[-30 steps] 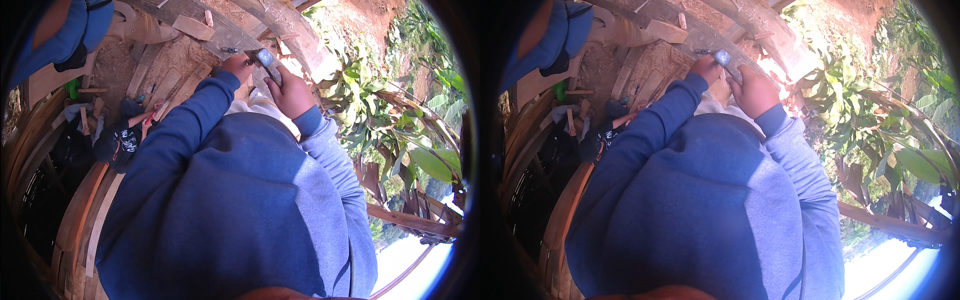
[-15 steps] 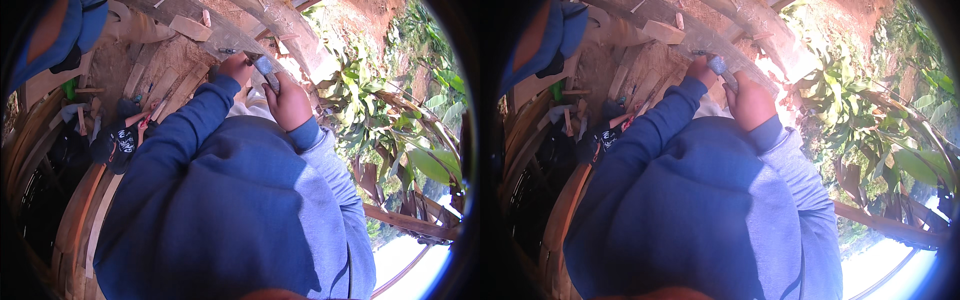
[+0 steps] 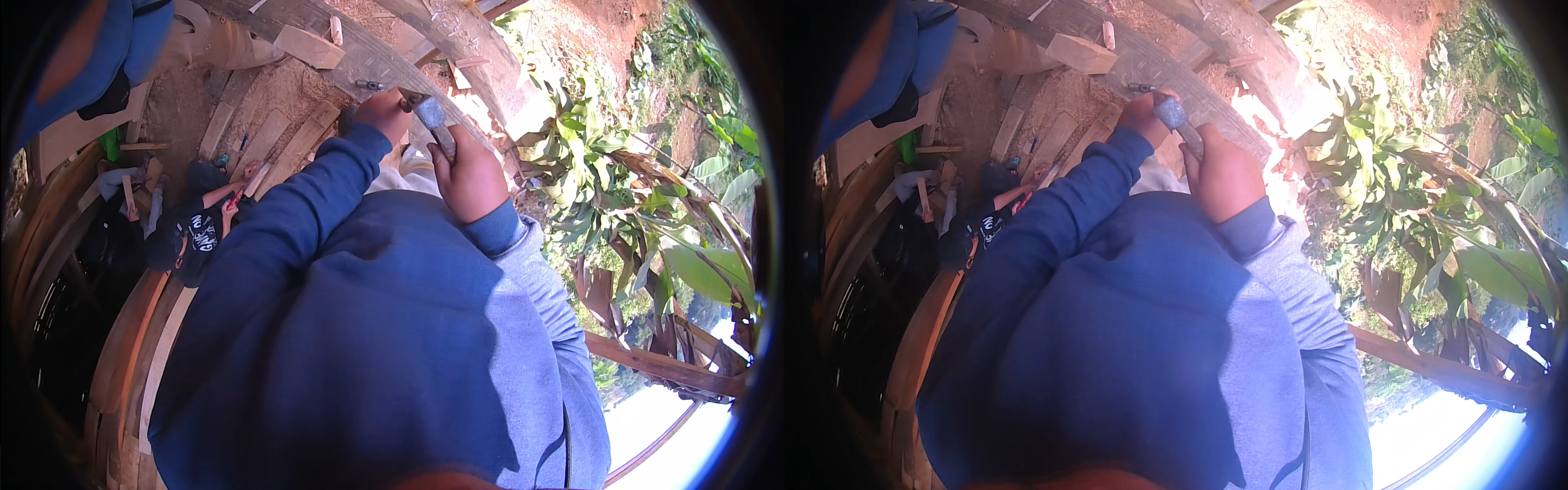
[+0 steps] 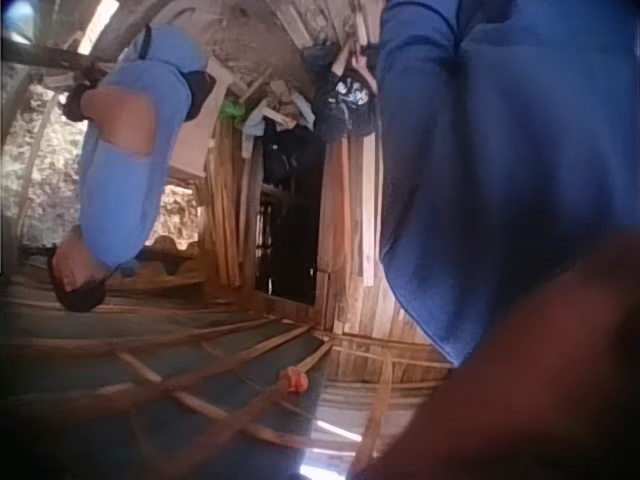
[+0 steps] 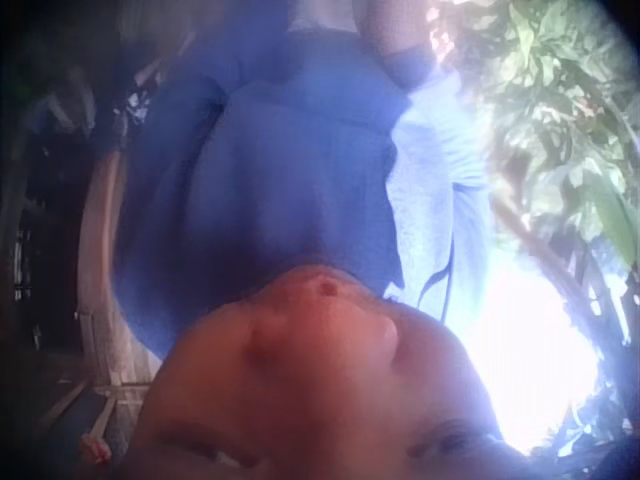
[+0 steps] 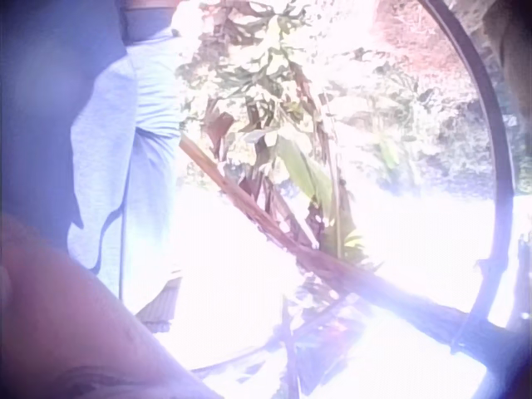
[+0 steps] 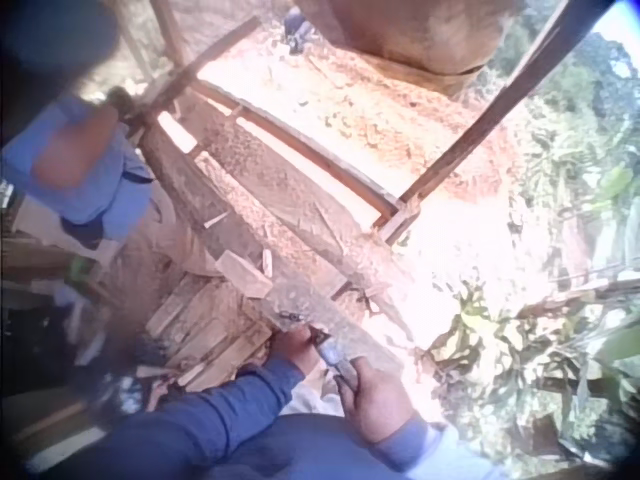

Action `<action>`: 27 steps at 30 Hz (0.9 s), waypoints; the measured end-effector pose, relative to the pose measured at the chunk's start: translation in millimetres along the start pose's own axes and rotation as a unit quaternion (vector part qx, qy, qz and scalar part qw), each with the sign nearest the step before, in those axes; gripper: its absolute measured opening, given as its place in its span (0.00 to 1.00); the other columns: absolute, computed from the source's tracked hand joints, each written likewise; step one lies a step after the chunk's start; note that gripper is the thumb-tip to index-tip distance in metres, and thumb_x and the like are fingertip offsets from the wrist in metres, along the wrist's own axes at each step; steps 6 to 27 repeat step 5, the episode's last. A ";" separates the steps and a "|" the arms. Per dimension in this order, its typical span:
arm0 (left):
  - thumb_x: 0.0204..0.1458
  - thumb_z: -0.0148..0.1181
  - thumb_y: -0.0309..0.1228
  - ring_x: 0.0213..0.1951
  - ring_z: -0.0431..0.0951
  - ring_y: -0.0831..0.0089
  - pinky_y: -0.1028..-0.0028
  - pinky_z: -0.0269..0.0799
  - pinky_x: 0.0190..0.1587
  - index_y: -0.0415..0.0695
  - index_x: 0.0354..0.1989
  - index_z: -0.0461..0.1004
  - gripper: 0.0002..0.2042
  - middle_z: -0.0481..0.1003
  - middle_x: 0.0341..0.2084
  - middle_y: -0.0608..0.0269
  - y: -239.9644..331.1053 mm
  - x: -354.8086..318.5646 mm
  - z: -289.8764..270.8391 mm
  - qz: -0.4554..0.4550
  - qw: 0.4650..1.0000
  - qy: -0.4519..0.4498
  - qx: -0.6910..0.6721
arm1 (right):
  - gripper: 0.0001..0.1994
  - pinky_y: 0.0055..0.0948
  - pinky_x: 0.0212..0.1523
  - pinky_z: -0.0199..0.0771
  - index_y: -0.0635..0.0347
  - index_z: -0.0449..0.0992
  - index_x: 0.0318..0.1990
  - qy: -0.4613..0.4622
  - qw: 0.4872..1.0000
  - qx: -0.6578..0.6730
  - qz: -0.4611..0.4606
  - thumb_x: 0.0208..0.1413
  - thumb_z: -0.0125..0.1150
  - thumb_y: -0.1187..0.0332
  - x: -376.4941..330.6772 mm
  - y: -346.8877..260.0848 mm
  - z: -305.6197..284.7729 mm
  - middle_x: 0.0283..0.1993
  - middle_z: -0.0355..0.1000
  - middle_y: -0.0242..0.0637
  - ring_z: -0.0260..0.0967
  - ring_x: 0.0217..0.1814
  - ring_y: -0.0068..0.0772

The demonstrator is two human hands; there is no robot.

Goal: The person uses a hammer to drive nails into wooden planks at a construction site. They position the nails and strike them repeatedly to secure the wood pieces together.

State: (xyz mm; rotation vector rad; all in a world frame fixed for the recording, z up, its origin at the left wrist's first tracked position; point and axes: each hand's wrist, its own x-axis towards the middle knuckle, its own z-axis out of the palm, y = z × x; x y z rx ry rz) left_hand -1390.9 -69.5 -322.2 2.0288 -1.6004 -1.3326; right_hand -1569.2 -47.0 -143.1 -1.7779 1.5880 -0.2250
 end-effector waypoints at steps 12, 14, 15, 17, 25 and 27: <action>0.62 0.61 0.46 0.60 0.81 0.52 0.61 0.74 0.65 0.50 0.57 0.82 0.20 0.83 0.55 0.48 10.4 1.1 -8.9 -0.058 0.998 -0.038 0.014 | 0.22 0.57 0.43 0.80 0.57 0.75 0.57 -0.010 1.000 0.001 -0.001 0.63 0.69 0.54 0.8 10.1 9.5 0.37 0.81 0.61 0.81 0.40 0.67; 0.62 0.61 0.46 0.60 0.81 0.52 0.61 0.74 0.65 0.50 0.57 0.82 0.20 0.83 0.55 0.48 10.4 1.1 -8.9 -0.058 0.998 -0.038 0.014 | 0.22 0.57 0.43 0.80 0.57 0.75 0.57 -0.010 1.000 0.001 -0.001 0.63 0.69 0.54 0.8 10.1 9.5 0.37 0.81 0.61 0.81 0.40 0.67; 0.62 0.61 0.46 0.60 0.81 0.52 0.61 0.74 0.65 0.50 0.57 0.82 0.20 0.83 0.55 0.48 10.4 1.1 -8.9 -0.058 0.998 -0.038 0.014 | 0.22 0.57 0.43 0.80 0.57 0.75 0.57 -0.010 1.000 0.001 -0.001 0.63 0.69 0.54 0.8 10.1 9.5 0.37 0.81 0.61 0.81 0.40 0.67; 0.62 0.61 0.46 0.60 0.81 0.52 0.61 0.74 0.65 0.50 0.57 0.82 0.20 0.83 0.55 0.48 10.4 1.1 -8.9 -0.058 0.998 -0.038 0.014 | 0.22 0.57 0.43 0.80 0.57 0.75 0.57 -0.010 1.000 0.001 -0.001 0.63 0.69 0.54 0.8 10.1 9.5 0.37 0.81 0.61 0.81 0.40 0.67; 0.62 0.61 0.46 0.60 0.81 0.52 0.61 0.74 0.65 0.50 0.57 0.82 0.20 0.83 0.55 0.48 10.4 1.1 -8.9 -0.058 0.998 -0.038 0.014 | 0.22 0.57 0.43 0.80 0.57 0.75 0.57 -0.010 1.000 0.001 -0.001 0.63 0.69 0.54 0.8 10.1 9.5 0.37 0.81 0.61 0.81 0.40 0.67; 0.62 0.61 0.46 0.60 0.81 0.52 0.61 0.74 0.65 0.50 0.57 0.82 0.20 0.83 0.55 0.48 10.4 1.1 -8.9 -0.058 0.998 -0.038 0.014 | 0.22 0.57 0.43 0.80 0.57 0.75 0.57 -0.010 1.000 0.001 -0.001 0.63 0.69 0.54 0.8 10.1 9.5 0.37 0.81 0.61 0.81 0.40 0.67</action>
